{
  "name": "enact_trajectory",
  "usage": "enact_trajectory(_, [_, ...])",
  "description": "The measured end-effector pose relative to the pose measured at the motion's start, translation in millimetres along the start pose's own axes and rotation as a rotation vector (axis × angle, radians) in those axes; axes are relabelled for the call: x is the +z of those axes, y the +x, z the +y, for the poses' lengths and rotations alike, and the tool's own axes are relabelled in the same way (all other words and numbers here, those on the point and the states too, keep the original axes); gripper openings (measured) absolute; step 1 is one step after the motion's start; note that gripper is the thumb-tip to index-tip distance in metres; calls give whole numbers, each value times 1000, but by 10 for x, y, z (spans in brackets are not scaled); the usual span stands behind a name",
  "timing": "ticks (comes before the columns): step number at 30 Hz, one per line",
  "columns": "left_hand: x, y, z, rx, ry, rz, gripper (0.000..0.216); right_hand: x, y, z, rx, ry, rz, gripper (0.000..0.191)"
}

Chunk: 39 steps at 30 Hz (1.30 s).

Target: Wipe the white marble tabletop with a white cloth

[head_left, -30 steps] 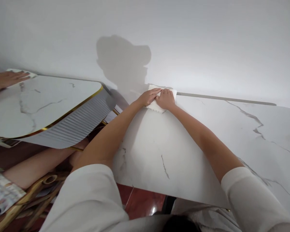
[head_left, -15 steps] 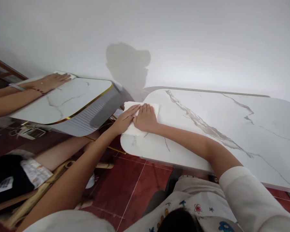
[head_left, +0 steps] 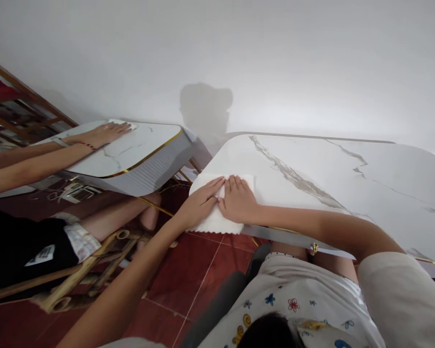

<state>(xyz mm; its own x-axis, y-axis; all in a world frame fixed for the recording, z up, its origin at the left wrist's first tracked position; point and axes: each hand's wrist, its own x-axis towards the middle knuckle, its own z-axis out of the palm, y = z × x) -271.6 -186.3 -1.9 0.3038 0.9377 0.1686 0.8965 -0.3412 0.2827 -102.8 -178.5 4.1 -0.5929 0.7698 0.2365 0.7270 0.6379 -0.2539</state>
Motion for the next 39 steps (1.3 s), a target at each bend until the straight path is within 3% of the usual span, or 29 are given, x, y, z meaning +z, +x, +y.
enact_trajectory(3, [95, 247, 164, 4, -1, 78, 56, -61, -42, 192, 32, -49, 12, 61])
enact_trajectory(6, [182, 602, 168, 74, 5, 110, 54, -73, 88, 374, 107, -94, 40, 61])
enact_trajectory(11, [273, 1291, -9, 122, -54, 90, 53, -48, 523, 784, 245, -65, 65, 60])
enact_trajectory(16, [364, 1994, -262, 185, -148, 137, 52, -42, 1045, 1308, 239, -34, 22, 61])
enact_trajectory(25, [406, 2950, -497, 102, -242, 127, 51, 33, 1777, 1886, 309, -60, 139, 56])
enact_trajectory(32, [382, 3108, -552, 108, -257, 98, 47, 92, 1975, 1985, 353, -59, 224, 50])
enact_trajectory(36, [354, 2920, -515, 185, -195, 57, 51, 84, 1846, 1858, 360, -74, 196, 57])
enact_trajectory(39, [326, 2640, -507, 219, -136, 19, 53, 90, 1638, 1611, 377, -78, 162, 59])
